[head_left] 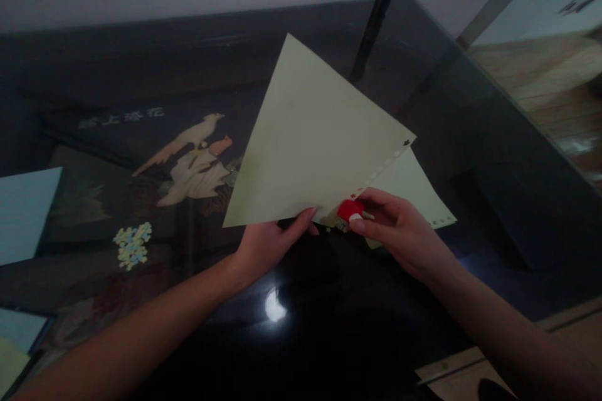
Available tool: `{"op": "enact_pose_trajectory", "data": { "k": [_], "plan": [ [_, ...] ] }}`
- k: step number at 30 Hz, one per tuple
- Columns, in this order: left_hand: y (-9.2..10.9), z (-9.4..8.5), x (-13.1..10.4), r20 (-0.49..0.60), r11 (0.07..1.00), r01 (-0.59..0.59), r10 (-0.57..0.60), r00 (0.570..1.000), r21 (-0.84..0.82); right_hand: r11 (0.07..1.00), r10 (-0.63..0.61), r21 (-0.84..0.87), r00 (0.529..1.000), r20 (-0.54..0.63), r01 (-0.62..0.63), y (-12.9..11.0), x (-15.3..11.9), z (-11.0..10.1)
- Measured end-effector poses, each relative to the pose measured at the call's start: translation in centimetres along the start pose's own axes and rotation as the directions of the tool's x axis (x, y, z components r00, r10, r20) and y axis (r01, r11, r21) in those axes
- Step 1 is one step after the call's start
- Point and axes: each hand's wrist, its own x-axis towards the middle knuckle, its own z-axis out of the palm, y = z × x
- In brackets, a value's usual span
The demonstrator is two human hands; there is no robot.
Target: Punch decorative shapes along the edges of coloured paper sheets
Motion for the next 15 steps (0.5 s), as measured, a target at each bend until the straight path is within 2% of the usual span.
{"op": "enact_pose_trajectory", "data": {
  "k": [7, 10, 15],
  "plan": [
    [0.06, 0.07, 0.03, 0.000, 0.999, 0.031, -0.031, 1.000, -0.037, 0.996, 0.052, 0.072, 0.998, -0.045, -0.049, 0.07, 0.03, 0.14],
    [-0.04, 0.08, 0.02, 0.006, 0.999, 0.037, -0.037, 0.999, -0.026, 0.994, 0.020, 0.107, 0.998, -0.056, -0.014, 0.28, 0.00, 0.08],
    [-0.07, 0.06, 0.02, 0.010, 0.998, 0.045, -0.045, 0.999, -0.034, 0.997, -0.075, 0.037, 0.997, 0.034, 0.074, 0.32, 0.10, -0.14]
  ]
}}
